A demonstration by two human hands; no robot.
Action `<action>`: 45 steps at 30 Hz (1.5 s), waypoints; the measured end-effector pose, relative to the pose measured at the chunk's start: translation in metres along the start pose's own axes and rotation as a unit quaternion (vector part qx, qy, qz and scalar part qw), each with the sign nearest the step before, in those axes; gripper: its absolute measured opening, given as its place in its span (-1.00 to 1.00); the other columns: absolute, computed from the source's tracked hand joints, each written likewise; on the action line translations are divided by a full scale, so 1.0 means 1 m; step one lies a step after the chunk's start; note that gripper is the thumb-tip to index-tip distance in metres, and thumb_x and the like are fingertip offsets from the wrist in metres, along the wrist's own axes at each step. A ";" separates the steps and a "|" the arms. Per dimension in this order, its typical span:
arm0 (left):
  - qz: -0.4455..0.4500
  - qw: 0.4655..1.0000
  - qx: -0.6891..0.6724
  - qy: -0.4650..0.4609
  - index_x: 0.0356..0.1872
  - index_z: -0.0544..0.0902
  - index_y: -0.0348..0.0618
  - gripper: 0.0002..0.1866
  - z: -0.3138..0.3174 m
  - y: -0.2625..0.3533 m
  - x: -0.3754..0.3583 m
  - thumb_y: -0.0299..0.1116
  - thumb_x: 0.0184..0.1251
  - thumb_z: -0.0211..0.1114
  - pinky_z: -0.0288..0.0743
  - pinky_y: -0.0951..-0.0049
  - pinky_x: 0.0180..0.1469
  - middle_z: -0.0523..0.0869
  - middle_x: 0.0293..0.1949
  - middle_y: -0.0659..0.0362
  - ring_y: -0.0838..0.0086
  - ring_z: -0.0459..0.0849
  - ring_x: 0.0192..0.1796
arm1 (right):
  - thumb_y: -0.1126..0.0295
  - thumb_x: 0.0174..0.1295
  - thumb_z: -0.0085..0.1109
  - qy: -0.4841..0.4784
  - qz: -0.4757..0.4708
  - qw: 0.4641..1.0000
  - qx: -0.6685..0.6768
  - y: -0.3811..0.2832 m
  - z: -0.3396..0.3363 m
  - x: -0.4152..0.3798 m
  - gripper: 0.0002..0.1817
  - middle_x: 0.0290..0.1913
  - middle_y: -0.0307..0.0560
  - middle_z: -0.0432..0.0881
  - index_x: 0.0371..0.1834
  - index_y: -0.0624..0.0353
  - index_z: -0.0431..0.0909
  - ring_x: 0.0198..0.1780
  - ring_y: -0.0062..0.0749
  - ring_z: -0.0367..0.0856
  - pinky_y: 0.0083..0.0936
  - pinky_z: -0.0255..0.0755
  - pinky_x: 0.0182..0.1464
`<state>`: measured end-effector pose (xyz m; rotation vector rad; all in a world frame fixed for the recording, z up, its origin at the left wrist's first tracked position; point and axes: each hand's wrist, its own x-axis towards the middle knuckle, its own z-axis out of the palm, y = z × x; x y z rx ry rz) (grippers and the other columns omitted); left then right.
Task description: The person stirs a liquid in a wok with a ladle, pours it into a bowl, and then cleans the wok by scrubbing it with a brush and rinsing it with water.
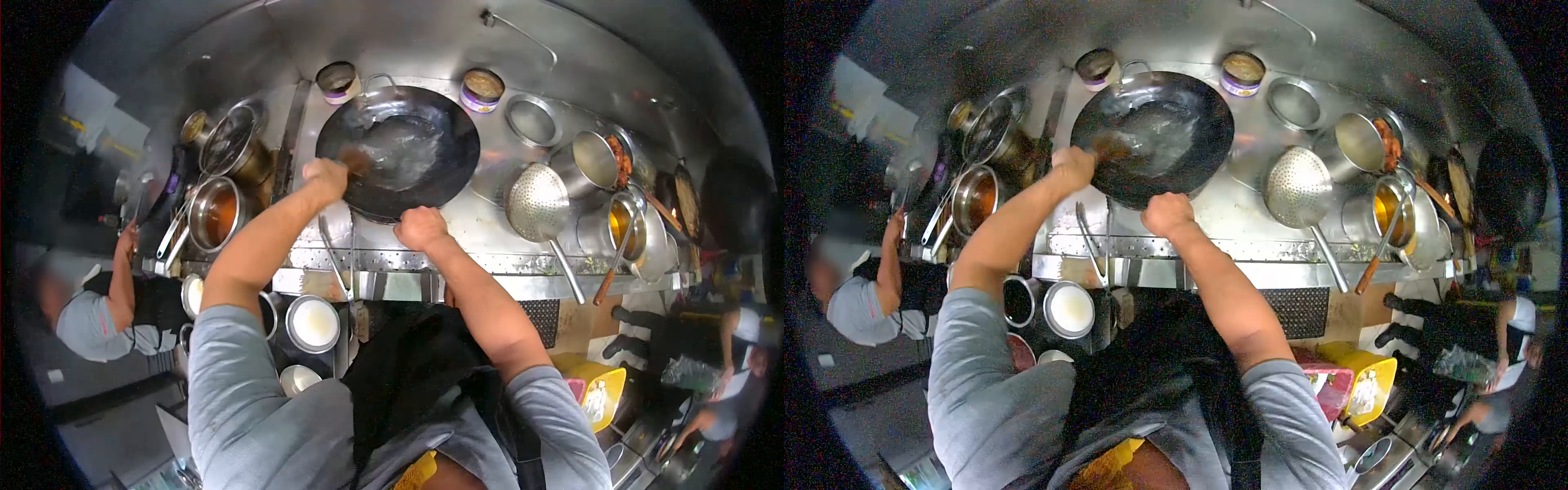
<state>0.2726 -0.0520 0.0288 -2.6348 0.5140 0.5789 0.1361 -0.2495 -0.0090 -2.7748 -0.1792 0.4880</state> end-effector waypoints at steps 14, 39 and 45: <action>-0.132 0.849 -0.388 0.333 0.39 0.44 0.27 -0.31 0.011 0.001 -0.148 -0.04 0.18 0.41 0.53 0.10 0.06 0.70 0.01 -0.10 -0.02 0.68 0.05 | 0.20 0.17 0.16 0.159 -0.089 0.983 -0.029 0.007 -0.008 -0.069 -0.79 -0.31 0.03 0.75 -0.39 0.04 0.71 -0.19 -0.08 0.73 -0.12 0.47 0.03; -0.255 0.620 -0.727 0.146 0.54 0.20 0.06 -0.23 0.196 0.059 -0.206 -0.15 0.34 0.30 0.36 0.39 -0.68 0.66 -0.35 0.14 0.49 0.54 -0.59 | 0.17 0.13 0.36 0.442 -0.013 0.846 0.298 -0.017 -0.026 -0.157 -0.70 -0.49 0.05 0.64 -0.55 0.15 0.56 -0.43 0.09 0.63 -0.08 0.45 -0.39; -0.325 0.761 -0.548 0.125 0.47 0.00 0.21 -0.34 0.372 0.036 -0.022 -0.19 0.47 0.11 0.51 0.12 -0.58 0.65 -0.32 -0.02 0.15 0.65 -0.41 | 0.20 0.14 0.37 0.450 0.033 0.804 0.389 -0.017 -0.042 -0.148 -0.70 -0.58 0.10 0.58 -0.53 0.21 0.60 -0.52 0.04 0.60 -0.20 0.41 -0.44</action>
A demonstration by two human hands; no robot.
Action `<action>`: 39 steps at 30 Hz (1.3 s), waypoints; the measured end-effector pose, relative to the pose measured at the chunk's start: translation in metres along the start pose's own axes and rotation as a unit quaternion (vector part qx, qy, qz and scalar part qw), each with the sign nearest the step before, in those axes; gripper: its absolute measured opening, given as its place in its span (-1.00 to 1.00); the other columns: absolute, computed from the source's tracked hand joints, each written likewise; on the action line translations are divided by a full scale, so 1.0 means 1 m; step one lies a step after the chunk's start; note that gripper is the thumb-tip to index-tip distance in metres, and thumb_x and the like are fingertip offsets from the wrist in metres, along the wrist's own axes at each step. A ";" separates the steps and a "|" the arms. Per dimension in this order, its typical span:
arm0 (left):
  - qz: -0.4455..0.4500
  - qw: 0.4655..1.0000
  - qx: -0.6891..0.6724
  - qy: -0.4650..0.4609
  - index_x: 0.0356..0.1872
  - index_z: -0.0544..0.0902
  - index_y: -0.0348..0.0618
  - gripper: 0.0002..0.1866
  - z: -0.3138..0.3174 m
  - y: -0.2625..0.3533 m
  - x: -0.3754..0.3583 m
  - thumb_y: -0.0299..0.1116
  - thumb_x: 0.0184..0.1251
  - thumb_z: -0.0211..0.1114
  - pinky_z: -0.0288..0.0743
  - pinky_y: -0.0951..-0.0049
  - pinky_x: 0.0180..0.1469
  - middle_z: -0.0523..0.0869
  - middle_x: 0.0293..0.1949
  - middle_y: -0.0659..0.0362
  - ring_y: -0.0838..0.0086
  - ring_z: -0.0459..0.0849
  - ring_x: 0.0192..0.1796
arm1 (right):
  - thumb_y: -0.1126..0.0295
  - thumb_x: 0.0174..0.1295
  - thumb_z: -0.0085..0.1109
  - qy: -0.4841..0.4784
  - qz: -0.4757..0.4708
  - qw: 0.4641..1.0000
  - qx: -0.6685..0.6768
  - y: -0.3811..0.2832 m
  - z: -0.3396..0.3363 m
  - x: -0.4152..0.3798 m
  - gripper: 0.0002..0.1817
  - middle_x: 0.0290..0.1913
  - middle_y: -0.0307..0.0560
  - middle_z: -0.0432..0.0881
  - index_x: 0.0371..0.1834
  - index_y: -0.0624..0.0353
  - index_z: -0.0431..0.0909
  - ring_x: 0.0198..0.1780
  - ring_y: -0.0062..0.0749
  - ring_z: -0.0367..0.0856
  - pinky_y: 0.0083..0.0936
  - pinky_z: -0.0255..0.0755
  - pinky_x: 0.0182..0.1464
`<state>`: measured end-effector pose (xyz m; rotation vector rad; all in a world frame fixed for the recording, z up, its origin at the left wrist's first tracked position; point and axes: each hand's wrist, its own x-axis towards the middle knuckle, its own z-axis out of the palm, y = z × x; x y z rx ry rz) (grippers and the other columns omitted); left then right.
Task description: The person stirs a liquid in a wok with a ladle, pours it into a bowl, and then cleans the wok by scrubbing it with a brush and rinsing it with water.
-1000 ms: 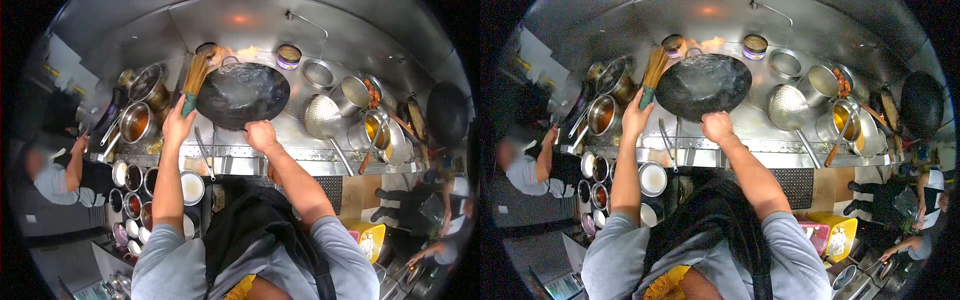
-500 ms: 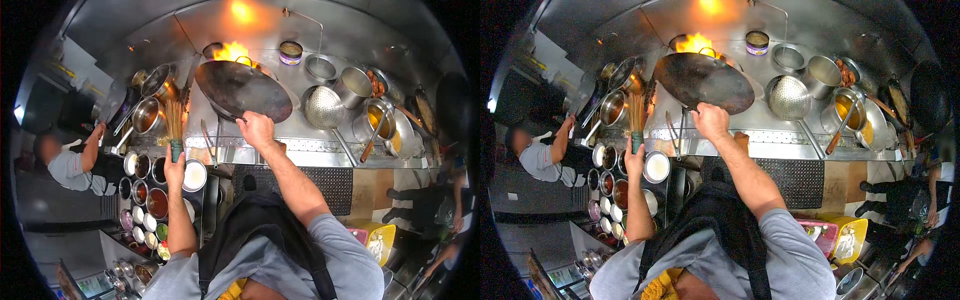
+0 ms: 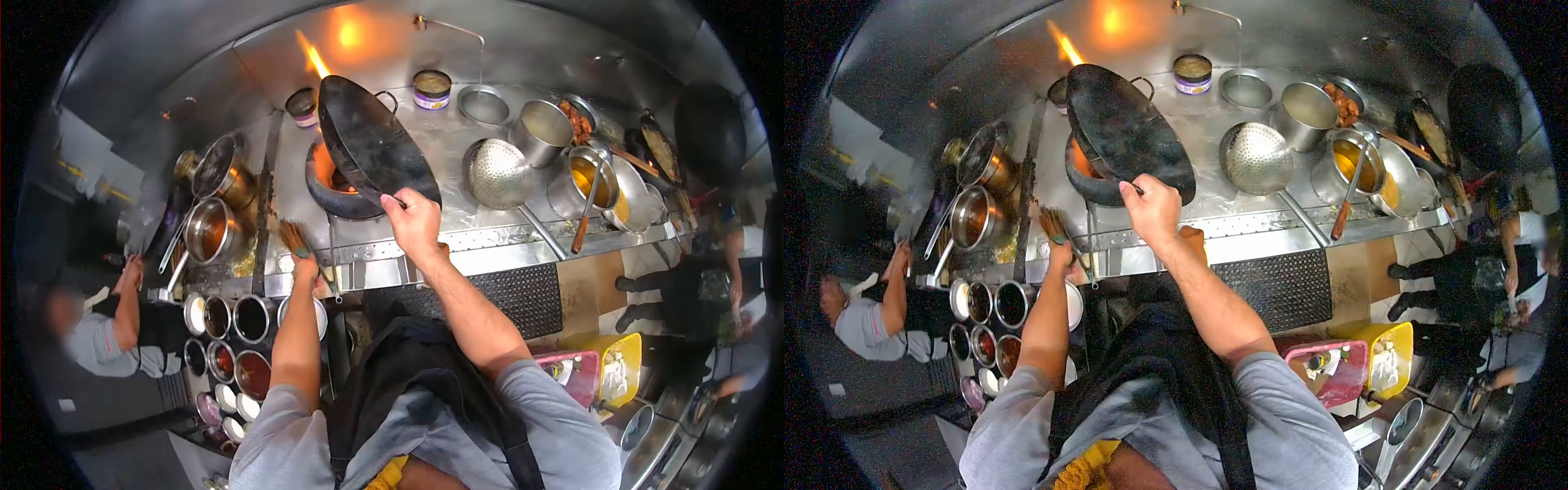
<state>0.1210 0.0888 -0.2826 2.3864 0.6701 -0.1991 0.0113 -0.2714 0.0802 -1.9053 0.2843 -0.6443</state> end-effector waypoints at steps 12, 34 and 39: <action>0.050 0.962 0.179 -0.200 0.46 -0.28 -0.60 0.04 -0.057 0.061 -0.052 -0.19 0.25 0.22 0.37 0.18 0.37 0.43 0.26 -0.46 -0.10 0.52 0.30 | 0.22 0.08 0.34 -0.101 -0.215 0.956 -0.173 0.028 0.058 0.002 -0.74 -0.55 -0.04 0.61 -0.60 0.10 0.51 -0.48 -0.03 0.64 -0.15 0.51 -0.41; 0.301 0.942 -0.054 -0.137 0.04 0.67 -0.25 -0.68 -0.153 0.146 -0.193 -0.41 0.29 0.26 0.54 0.24 0.07 0.71 -0.03 -0.11 0.04 0.69 0.03 | 0.29 0.04 0.43 0.246 0.219 0.754 -0.568 0.195 -0.270 0.028 -0.54 -0.04 0.16 0.61 -0.01 0.22 0.55 -0.05 0.00 0.60 -0.12 0.52 -0.04; 0.343 0.926 -0.084 -0.137 0.00 0.67 -0.30 -0.72 -0.122 0.150 -0.221 -0.45 0.29 0.27 0.56 0.29 0.02 0.73 -0.08 -0.10 0.07 0.72 -0.06 | 0.32 0.23 0.26 0.146 0.434 0.884 -0.092 0.320 -0.342 0.048 -0.76 -0.35 -0.07 0.59 -0.17 0.17 0.45 -0.45 -0.37 0.61 -0.38 0.47 -0.54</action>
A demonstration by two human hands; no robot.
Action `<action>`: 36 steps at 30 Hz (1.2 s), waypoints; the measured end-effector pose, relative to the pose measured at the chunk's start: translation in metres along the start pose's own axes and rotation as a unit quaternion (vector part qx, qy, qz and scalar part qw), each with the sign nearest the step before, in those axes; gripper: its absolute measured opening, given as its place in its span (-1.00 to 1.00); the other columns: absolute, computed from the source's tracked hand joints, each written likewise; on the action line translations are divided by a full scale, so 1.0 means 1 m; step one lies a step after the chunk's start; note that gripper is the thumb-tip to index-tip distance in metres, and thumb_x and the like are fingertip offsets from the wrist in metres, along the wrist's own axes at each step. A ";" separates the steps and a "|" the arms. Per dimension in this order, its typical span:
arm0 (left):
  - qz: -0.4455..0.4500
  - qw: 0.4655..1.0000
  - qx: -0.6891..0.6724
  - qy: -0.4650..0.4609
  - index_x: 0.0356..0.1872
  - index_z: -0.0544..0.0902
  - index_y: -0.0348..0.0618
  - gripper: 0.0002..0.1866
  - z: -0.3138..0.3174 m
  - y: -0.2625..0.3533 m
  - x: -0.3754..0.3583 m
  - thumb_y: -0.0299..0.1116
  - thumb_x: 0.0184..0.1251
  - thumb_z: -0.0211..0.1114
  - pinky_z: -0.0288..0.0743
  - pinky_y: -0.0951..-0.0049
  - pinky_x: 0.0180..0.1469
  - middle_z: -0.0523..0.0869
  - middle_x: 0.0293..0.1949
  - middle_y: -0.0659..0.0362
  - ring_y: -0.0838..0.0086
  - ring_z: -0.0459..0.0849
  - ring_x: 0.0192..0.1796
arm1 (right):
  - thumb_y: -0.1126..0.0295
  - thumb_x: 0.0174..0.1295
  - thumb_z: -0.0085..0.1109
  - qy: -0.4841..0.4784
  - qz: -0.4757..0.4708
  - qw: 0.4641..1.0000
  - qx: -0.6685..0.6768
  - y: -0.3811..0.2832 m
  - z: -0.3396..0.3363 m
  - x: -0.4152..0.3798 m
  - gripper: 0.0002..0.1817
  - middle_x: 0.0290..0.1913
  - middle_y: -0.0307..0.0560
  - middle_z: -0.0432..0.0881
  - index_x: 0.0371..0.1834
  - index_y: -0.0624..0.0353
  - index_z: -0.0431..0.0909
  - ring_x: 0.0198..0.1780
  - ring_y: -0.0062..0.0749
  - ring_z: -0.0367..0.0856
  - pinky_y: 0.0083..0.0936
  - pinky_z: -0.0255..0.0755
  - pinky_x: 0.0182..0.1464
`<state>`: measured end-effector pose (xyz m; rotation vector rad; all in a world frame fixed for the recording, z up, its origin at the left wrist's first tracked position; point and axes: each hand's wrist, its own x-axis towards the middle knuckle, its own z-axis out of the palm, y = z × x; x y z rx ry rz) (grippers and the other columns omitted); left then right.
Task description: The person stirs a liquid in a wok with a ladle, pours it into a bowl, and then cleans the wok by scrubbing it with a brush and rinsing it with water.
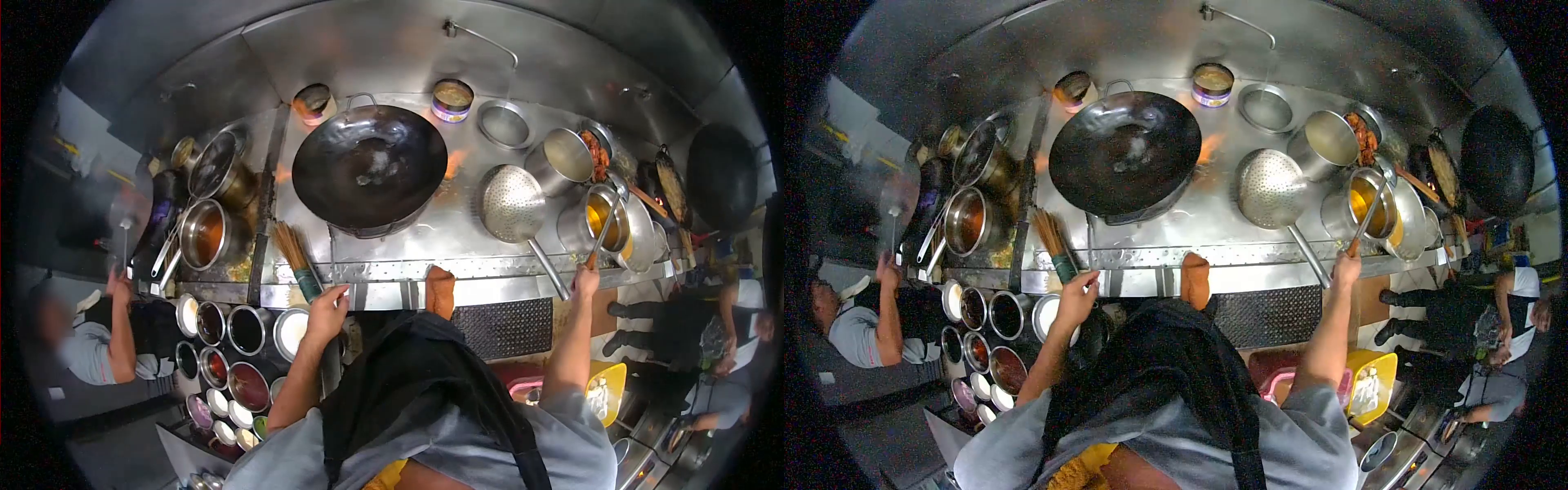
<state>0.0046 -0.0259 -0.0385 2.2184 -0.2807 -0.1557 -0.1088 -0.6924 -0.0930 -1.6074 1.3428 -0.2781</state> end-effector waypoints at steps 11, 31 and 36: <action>-0.121 0.992 0.026 0.022 0.00 0.67 -0.30 -0.74 0.037 0.056 -0.046 -0.52 0.30 0.26 0.57 0.33 -0.02 0.73 -0.09 -0.05 0.16 0.72 -0.07 | 0.36 0.31 0.13 -0.129 -0.198 0.972 0.011 -0.102 0.117 -0.055 -0.75 -0.50 -0.05 0.58 -0.03 0.24 0.46 -0.57 -0.31 0.58 -0.36 0.46 -0.52; 0.070 0.973 0.139 0.168 0.03 0.66 -0.25 -0.68 0.048 0.097 0.029 -0.50 0.22 0.31 0.51 0.20 -0.01 0.68 -0.19 -0.03 0.03 0.64 -0.11 | 0.47 0.29 0.07 -0.478 0.224 0.699 0.482 -0.250 0.127 -0.020 -0.77 -0.49 -0.27 0.42 -0.09 0.42 0.44 -0.58 -0.64 0.40 -0.70 0.27 -0.60; 0.128 0.953 0.192 0.195 -0.10 0.69 -0.25 -0.70 0.057 0.099 0.105 -0.41 0.12 0.41 0.45 0.13 0.00 0.66 -0.22 0.01 0.04 0.59 -0.12 | 0.43 0.35 0.00 -0.544 0.201 0.671 0.462 -0.263 0.074 -0.129 -0.59 -0.45 -0.26 0.46 0.16 0.53 0.36 -0.59 -0.68 0.38 -0.70 0.25 -0.62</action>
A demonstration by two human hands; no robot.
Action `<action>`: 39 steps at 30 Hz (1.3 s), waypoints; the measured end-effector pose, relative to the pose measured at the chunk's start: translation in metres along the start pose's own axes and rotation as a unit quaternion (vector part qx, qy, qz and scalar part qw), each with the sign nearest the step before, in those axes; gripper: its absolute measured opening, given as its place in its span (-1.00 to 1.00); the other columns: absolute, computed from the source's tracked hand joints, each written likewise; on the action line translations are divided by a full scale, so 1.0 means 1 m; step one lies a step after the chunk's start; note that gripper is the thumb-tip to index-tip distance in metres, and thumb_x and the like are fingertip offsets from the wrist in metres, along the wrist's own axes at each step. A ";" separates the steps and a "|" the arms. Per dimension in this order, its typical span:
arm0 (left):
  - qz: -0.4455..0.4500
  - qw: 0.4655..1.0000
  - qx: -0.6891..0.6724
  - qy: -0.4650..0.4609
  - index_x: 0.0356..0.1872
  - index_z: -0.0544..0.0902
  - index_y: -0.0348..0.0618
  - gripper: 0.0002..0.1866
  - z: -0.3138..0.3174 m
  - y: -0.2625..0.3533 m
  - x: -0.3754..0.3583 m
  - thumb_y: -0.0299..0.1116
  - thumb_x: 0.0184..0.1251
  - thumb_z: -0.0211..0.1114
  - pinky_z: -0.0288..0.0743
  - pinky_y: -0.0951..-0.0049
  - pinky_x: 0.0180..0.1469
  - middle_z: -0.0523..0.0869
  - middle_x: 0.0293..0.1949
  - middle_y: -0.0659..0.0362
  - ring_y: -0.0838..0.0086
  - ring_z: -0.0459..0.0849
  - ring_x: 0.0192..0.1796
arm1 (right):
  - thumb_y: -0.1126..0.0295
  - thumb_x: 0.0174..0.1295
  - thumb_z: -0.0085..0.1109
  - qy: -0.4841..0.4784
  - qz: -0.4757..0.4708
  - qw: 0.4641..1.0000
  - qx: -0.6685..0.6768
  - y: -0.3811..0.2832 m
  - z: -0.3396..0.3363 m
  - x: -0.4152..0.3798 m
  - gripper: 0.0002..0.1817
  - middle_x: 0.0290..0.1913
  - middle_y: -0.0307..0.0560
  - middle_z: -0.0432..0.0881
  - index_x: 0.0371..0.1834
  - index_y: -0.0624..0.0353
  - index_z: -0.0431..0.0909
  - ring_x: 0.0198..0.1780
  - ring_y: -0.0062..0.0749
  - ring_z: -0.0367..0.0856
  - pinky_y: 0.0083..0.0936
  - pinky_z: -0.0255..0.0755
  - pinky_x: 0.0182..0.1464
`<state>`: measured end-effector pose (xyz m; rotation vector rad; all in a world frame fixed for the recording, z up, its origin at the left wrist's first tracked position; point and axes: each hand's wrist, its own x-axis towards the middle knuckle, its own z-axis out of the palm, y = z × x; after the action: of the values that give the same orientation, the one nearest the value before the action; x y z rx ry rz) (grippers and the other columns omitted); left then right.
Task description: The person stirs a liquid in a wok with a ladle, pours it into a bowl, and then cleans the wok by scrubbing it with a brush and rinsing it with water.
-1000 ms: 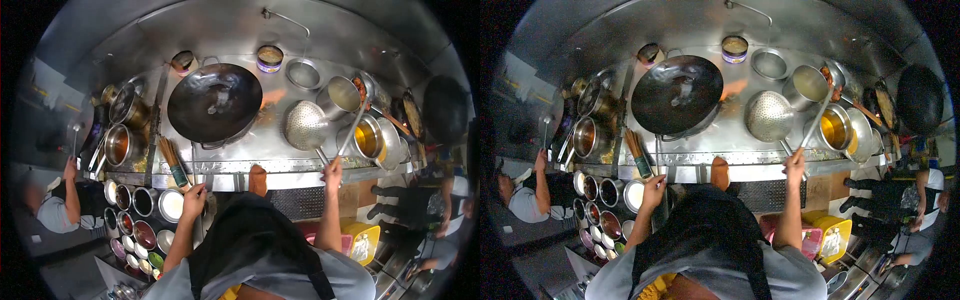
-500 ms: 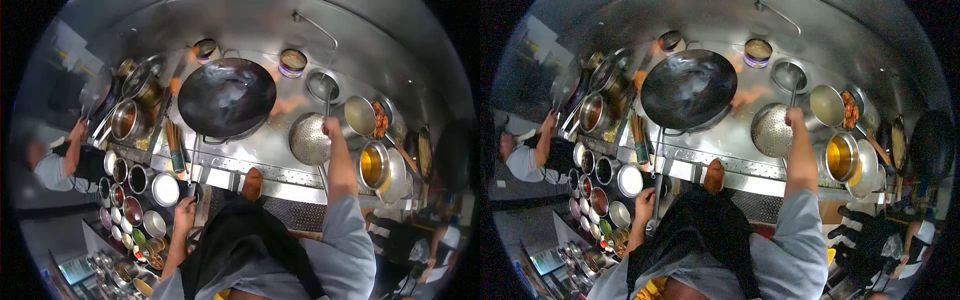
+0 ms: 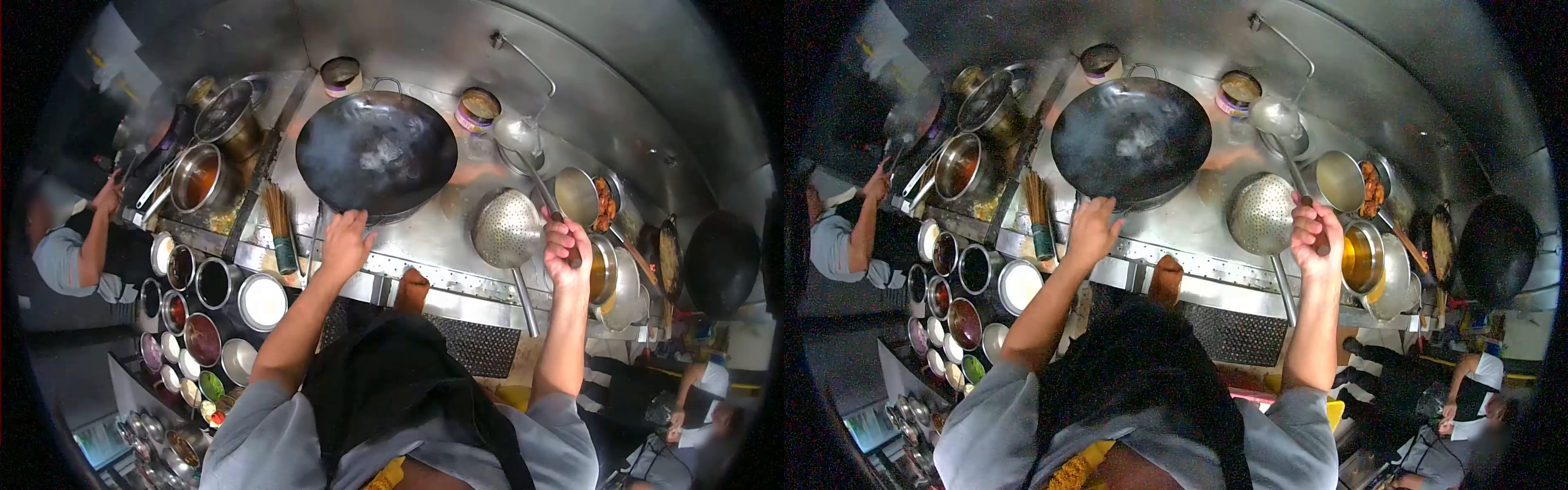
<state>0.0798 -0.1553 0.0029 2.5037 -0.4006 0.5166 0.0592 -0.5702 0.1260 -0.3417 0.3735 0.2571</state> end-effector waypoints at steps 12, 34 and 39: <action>0.009 1.000 -0.022 -0.017 -0.40 0.72 -0.16 -0.91 0.023 -0.024 0.001 -0.39 0.12 0.42 0.43 0.16 -0.13 0.65 -0.39 0.10 0.13 0.56 -0.23 | 0.36 0.36 0.03 0.037 0.121 0.991 -0.035 0.124 0.036 -0.088 -0.49 -0.43 -0.21 0.45 0.36 0.26 0.30 -0.66 -0.59 0.39 -0.59 0.29 -0.76; -0.256 0.963 0.076 -0.018 -0.27 0.71 -0.20 -0.81 -0.062 -0.022 -0.244 -0.58 0.05 0.28 0.53 0.14 -0.06 0.69 -0.21 0.01 0.09 0.67 -0.12 | 0.35 0.17 0.04 0.271 -0.094 0.378 -0.880 -0.094 -0.232 0.213 -0.70 -0.26 0.33 0.68 -0.19 0.41 0.52 -0.17 0.19 0.69 0.00 0.52 -0.12; -0.295 0.955 0.038 -0.012 -0.22 0.69 -0.25 -0.78 -0.057 -0.001 -0.236 -0.61 0.06 0.24 0.54 0.18 -0.04 0.68 -0.19 -0.02 0.05 0.67 -0.13 | 0.43 0.22 0.01 0.228 0.032 0.897 -0.376 -0.127 -0.208 0.253 -0.83 -0.48 -0.03 0.56 -0.39 0.36 0.47 -0.50 -0.32 0.55 -0.39 0.45 -0.50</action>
<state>-0.1434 -0.0817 -0.0568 2.5324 0.3667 0.2610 0.2610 -0.7175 -0.1214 -1.1699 0.7477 0.3838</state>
